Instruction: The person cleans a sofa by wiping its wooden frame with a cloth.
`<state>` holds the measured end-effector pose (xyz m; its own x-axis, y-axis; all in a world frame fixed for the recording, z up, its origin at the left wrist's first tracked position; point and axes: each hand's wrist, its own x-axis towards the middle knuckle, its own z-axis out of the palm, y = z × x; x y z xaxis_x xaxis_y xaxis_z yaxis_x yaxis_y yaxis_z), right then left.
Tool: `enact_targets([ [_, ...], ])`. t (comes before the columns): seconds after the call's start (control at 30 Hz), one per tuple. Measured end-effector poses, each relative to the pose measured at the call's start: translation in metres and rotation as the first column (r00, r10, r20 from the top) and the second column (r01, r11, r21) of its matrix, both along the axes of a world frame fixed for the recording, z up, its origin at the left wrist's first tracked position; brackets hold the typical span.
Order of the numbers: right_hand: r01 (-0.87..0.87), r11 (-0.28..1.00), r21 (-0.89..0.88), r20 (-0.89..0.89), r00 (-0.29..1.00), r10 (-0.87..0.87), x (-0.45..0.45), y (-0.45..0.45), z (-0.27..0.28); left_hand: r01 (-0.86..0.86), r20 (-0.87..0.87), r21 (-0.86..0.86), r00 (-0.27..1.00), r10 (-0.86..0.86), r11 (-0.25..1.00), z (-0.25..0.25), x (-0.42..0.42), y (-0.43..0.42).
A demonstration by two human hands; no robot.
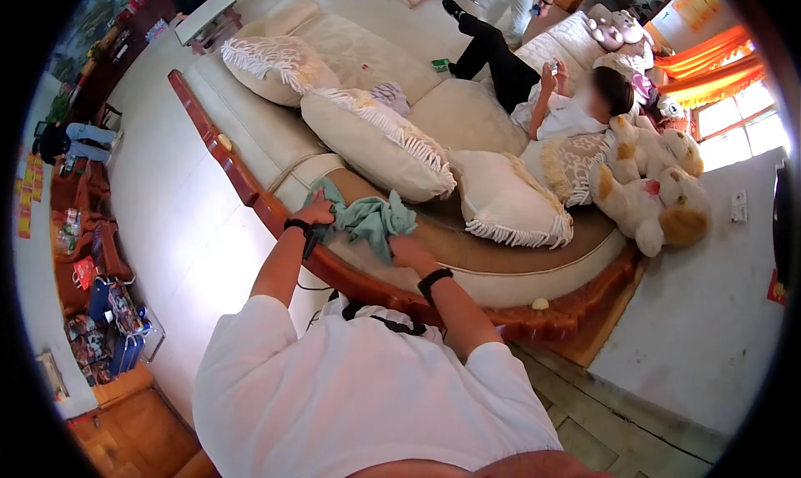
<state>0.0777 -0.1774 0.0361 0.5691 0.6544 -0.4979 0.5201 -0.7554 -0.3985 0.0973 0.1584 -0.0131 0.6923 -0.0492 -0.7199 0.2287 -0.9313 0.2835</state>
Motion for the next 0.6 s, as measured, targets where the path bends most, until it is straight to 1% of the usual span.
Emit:
enact_targets([
  [0.07, 0.099, 0.991, -0.093, 0.02, 0.995, -0.098, 0.012, -0.047, -0.029, -0.151, -0.021, 0.132, 0.988, 0.156, 0.98, 0.024, 0.002, -0.037],
  [0.1, 0.182, 0.976, -0.116, 0.053, 0.983, -0.177, 0.015, -0.073, -0.025, -0.148, -0.02, 0.126, 0.988, 0.152, 0.981, 0.023, 0.006, -0.05],
  [0.13, 0.262, 0.956, -0.135, 0.088, 0.964, -0.251, 0.018, -0.097, -0.017, -0.109, -0.006, 0.178, 0.994, 0.111, 0.978, 0.022, 0.009, -0.062],
  [0.17, 0.382, 0.901, -0.204, 0.051, 0.924, -0.38, 0.022, -0.118, -0.009, -0.072, 0.004, 0.233, 0.997, 0.073, 0.97, 0.021, 0.011, -0.074],
  [0.2, 0.488, 0.828, -0.277, 0.022, 0.865, -0.502, 0.025, -0.133, -0.003, -0.074, 0.001, 0.231, 0.997, 0.076, 0.97, 0.021, 0.013, -0.088],
  [0.23, 0.484, 0.829, -0.279, 0.019, 0.866, -0.499, 0.025, -0.142, -0.005, 0.072, -0.015, 0.127, 0.997, -0.071, 0.989, 0.023, 0.017, -0.104],
  [0.27, 0.451, 0.83, -0.329, 0.073, 0.888, -0.453, 0.025, -0.149, -0.012, 0.217, -0.014, 0.022, 0.976, -0.217, 0.976, 0.025, 0.022, -0.121],
  [0.3, 0.419, 0.825, -0.379, 0.123, 0.906, -0.404, 0.024, -0.151, -0.02, 0.356, 0.001, -0.083, 0.934, -0.357, 0.931, 0.026, 0.026, -0.138],
  [0.33, 0.417, 0.827, -0.378, 0.116, 0.907, -0.404, 0.022, -0.142, -0.035, 0.447, 0.034, -0.154, 0.893, -0.448, 0.881, 0.031, 0.024, -0.16],
  [0.37, 0.405, 0.808, -0.428, 0.165, 0.914, -0.371, 0.022, -0.122, -0.052, 0.532, 0.075, -0.218, 0.845, -0.529, 0.818, 0.037, 0.016, -0.177],
  [0.4, 0.393, 0.787, -0.475, 0.211, 0.92, -0.331, 0.023, -0.099, -0.062, 0.525, 0.147, -0.311, 0.85, -0.506, 0.792, 0.029, 0.004, -0.188],
  [0.43, 0.322, 0.757, -0.569, 0.21, 0.946, -0.245, 0.023, -0.068, -0.066, 0.517, 0.213, -0.4, 0.856, -0.472, 0.757, 0.021, -0.009, -0.192],
  [0.47, 0.249, 0.715, -0.654, 0.197, 0.968, -0.157, 0.022, -0.034, -0.066, 0.506, 0.203, -0.395, 0.862, -0.465, 0.766, 0.022, -0.016, -0.187],
  [0.53, 0.112, 0.664, -0.739, 0.117, 0.992, -0.036, 0.024, 0.025, -0.038, 0.43, 0.202, -0.564, 0.9, -0.387, 0.705, 0.028, -0.03, -0.166],
  [0.57, 0.096, 0.679, -0.728, 0.109, 0.994, -0.025, 0.021, 0.042, -0.041, 0.392, 0.197, -0.591, 0.917, -0.346, 0.704, 0.029, -0.035, -0.143],
  [0.6, 0.118, 0.787, -0.606, 0.188, 0.982, -0.003, 0.017, 0.057, -0.044, 0.313, 0.156, -0.65, 0.947, -0.282, 0.692, 0.035, -0.04, -0.119],
])
